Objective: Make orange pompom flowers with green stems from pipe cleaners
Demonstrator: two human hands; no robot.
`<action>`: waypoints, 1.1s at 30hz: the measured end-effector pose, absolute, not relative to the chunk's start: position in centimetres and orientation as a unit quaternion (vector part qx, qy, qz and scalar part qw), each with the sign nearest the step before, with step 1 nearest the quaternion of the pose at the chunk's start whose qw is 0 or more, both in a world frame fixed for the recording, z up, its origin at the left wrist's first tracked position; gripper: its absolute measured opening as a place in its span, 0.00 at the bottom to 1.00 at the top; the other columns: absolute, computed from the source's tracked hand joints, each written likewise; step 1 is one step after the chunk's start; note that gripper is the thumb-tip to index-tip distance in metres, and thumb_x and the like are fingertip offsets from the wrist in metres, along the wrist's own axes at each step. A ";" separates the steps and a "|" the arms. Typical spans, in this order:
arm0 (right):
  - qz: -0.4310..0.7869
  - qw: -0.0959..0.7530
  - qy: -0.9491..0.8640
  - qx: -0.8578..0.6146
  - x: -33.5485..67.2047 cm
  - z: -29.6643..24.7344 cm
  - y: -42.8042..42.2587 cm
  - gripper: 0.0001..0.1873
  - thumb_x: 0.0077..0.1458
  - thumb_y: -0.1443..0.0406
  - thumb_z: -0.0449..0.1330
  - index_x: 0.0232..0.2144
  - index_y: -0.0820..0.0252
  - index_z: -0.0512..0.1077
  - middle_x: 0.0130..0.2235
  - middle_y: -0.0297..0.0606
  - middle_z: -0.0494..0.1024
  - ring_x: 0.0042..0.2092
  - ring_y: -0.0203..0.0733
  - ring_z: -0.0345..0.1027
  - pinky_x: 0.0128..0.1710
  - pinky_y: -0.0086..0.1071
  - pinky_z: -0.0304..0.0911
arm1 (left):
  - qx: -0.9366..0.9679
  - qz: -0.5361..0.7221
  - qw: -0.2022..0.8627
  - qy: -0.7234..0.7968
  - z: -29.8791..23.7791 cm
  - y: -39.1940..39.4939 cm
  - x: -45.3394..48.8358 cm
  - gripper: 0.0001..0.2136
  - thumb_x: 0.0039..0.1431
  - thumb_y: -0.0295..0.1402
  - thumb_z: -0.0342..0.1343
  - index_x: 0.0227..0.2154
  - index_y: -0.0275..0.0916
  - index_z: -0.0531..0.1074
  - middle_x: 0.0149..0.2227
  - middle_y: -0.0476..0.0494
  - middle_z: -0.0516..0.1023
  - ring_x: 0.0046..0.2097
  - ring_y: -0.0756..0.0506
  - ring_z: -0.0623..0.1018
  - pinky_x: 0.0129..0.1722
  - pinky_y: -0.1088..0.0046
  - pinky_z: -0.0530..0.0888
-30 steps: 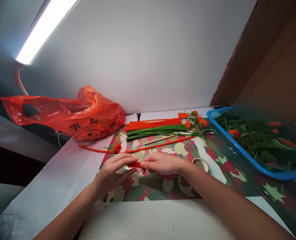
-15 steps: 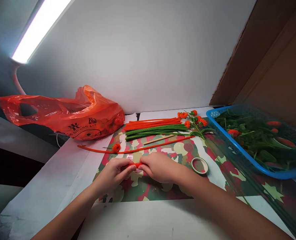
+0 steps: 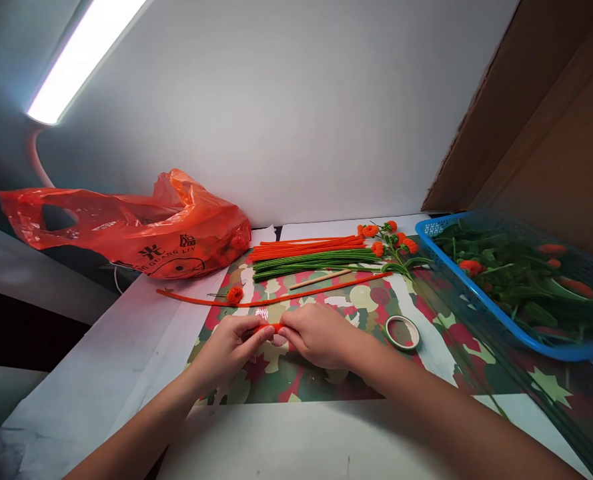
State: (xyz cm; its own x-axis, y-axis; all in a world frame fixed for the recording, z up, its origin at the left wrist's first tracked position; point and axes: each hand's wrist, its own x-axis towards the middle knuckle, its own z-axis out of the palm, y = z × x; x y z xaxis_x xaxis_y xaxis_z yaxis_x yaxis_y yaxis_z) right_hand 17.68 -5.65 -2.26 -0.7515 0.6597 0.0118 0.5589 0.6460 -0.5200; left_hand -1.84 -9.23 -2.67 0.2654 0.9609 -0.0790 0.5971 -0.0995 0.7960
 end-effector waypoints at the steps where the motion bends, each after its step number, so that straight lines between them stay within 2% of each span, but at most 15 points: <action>1: 0.249 0.102 -0.902 -0.338 17.6 -2.3 -5.6 0.16 0.63 0.62 0.46 0.25 0.60 0.65 0.24 0.31 0.66 0.25 0.32 0.52 0.26 0.27 0.43 | 0.700 0.236 0.382 0.555 -2.7 -9.2 -1.9 0.17 0.60 0.41 0.49 0.25 0.36 0.75 0.16 0.52 0.67 0.20 0.52 0.65 0.20 0.78 0.59; 3: 0.248 0.105 -0.901 -0.339 17.6 -2.4 -5.6 0.16 0.62 0.62 0.46 0.25 0.60 0.65 0.23 0.31 0.66 0.25 0.32 0.52 0.26 0.27 0.44 | 0.705 0.223 0.383 0.554 -2.8 -9.2 -1.9 0.17 0.61 0.42 0.47 0.26 0.37 0.74 0.16 0.51 0.68 0.20 0.52 0.66 0.21 0.78 0.60; 6: 0.263 0.112 -0.894 -0.344 17.6 -2.3 -5.5 0.16 0.62 0.62 0.47 0.25 0.61 0.65 0.23 0.31 0.66 0.26 0.32 0.53 0.27 0.27 0.45 | 0.752 0.224 0.310 0.538 -3.0 -9.2 -2.1 0.16 0.62 0.40 0.47 0.26 0.38 0.74 0.20 0.49 0.72 0.23 0.51 0.69 0.24 0.77 0.63; 9: 0.320 0.121 -0.876 -0.341 17.8 -1.8 -5.4 0.15 0.62 0.63 0.47 0.25 0.60 0.64 0.24 0.30 0.66 0.27 0.32 0.54 0.27 0.27 0.47 | 0.804 0.261 0.214 0.489 -3.2 -9.1 -2.4 0.10 0.60 0.39 0.52 0.36 0.39 0.74 0.31 0.45 0.77 0.30 0.49 0.73 0.31 0.75 0.67; 11: 0.376 0.123 -0.860 -0.322 17.9 -1.5 -5.4 0.14 0.62 0.64 0.47 0.26 0.60 0.65 0.25 0.29 0.67 0.27 0.32 0.55 0.28 0.26 0.49 | 0.830 0.284 0.166 0.450 -3.4 -9.1 -2.6 0.10 0.59 0.36 0.54 0.41 0.40 0.73 0.35 0.44 0.78 0.33 0.48 0.74 0.33 0.75 0.69; 14: 0.448 0.107 -0.835 -0.302 17.9 -1.0 -5.6 0.14 0.62 0.63 0.46 0.27 0.60 0.65 0.26 0.29 0.66 0.28 0.32 0.56 0.27 0.25 0.51 | 0.862 0.302 0.085 0.399 -3.8 -8.9 -2.8 0.06 0.59 0.33 0.54 0.36 0.40 0.74 0.29 0.46 0.77 0.30 0.50 0.74 0.30 0.76 0.67; 17: 0.464 0.091 -0.823 -0.314 17.9 -0.8 -5.6 0.16 0.61 0.60 0.47 0.25 0.60 0.64 0.25 0.29 0.64 0.27 0.32 0.55 0.25 0.25 0.50 | 0.872 0.327 0.003 0.365 -3.8 -8.8 -2.7 0.05 0.58 0.32 0.55 0.31 0.38 0.74 0.24 0.48 0.76 0.26 0.51 0.71 0.26 0.75 0.64; 20: 0.500 0.081 -0.794 -0.336 18.3 -0.6 -5.0 0.18 0.60 0.55 0.48 0.25 0.61 0.65 0.24 0.30 0.66 0.26 0.32 0.57 0.24 0.25 0.50 | 0.871 0.340 -0.052 0.351 -3.7 -8.8 -2.6 0.03 0.58 0.31 0.56 0.30 0.38 0.73 0.24 0.48 0.76 0.26 0.50 0.71 0.27 0.74 0.64; 22: 0.562 0.052 -0.745 -0.355 18.7 -0.5 -4.4 0.23 0.60 0.50 0.45 0.26 0.61 0.65 0.22 0.31 0.67 0.23 0.32 0.57 0.22 0.26 0.51 | 0.868 0.349 -0.078 0.345 -3.6 -8.8 -2.6 0.02 0.57 0.30 0.57 0.31 0.38 0.72 0.25 0.48 0.76 0.27 0.50 0.72 0.28 0.74 0.64; 24: 0.614 0.022 -0.700 -0.364 19.1 -0.6 -3.9 0.26 0.60 0.47 0.43 0.27 0.62 0.65 0.20 0.30 0.65 0.20 0.31 0.54 0.19 0.26 0.49 | 0.867 0.354 -0.089 0.341 -3.6 -8.8 -2.6 0.02 0.55 0.29 0.58 0.32 0.39 0.72 0.26 0.48 0.77 0.28 0.49 0.72 0.30 0.73 0.65; 26: 0.645 0.006 -0.683 -0.343 19.4 -0.7 -3.6 0.25 0.58 0.47 0.46 0.27 0.63 0.66 0.19 0.28 0.62 0.20 0.29 0.50 0.18 0.25 0.46 | 0.869 0.351 -0.086 0.338 -3.6 -8.8 -2.6 0.03 0.55 0.28 0.58 0.33 0.39 0.72 0.27 0.48 0.77 0.29 0.49 0.72 0.31 0.73 0.65; 29: 0.631 0.025 -0.711 -0.310 19.2 -0.7 -3.8 0.20 0.58 0.53 0.50 0.26 0.63 0.67 0.20 0.26 0.59 0.21 0.28 0.48 0.20 0.25 0.46 | 0.873 0.338 -0.075 0.343 -3.8 -8.8 -2.7 0.02 0.56 0.28 0.57 0.33 0.38 0.71 0.26 0.48 0.76 0.29 0.49 0.71 0.31 0.72 0.65; 33: 0.458 0.078 -0.814 -0.349 18.6 -0.7 -4.6 0.17 0.60 0.60 0.49 0.22 0.62 0.64 0.21 0.28 0.60 0.24 0.30 0.51 0.23 0.26 0.45 | 0.873 0.307 -0.033 0.377 -3.9 -8.8 -2.7 0.03 0.59 0.29 0.53 0.31 0.38 0.71 0.26 0.48 0.76 0.27 0.50 0.70 0.32 0.72 0.64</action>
State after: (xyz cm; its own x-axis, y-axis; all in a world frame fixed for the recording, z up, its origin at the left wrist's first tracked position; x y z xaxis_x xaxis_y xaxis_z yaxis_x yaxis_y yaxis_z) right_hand 18.58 -4.59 -0.71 -0.7442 0.6394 -0.1932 0.4973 0.3374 -0.7993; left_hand -2.68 -8.84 -3.91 0.5265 0.6389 0.5609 0.6789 -0.7131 0.1750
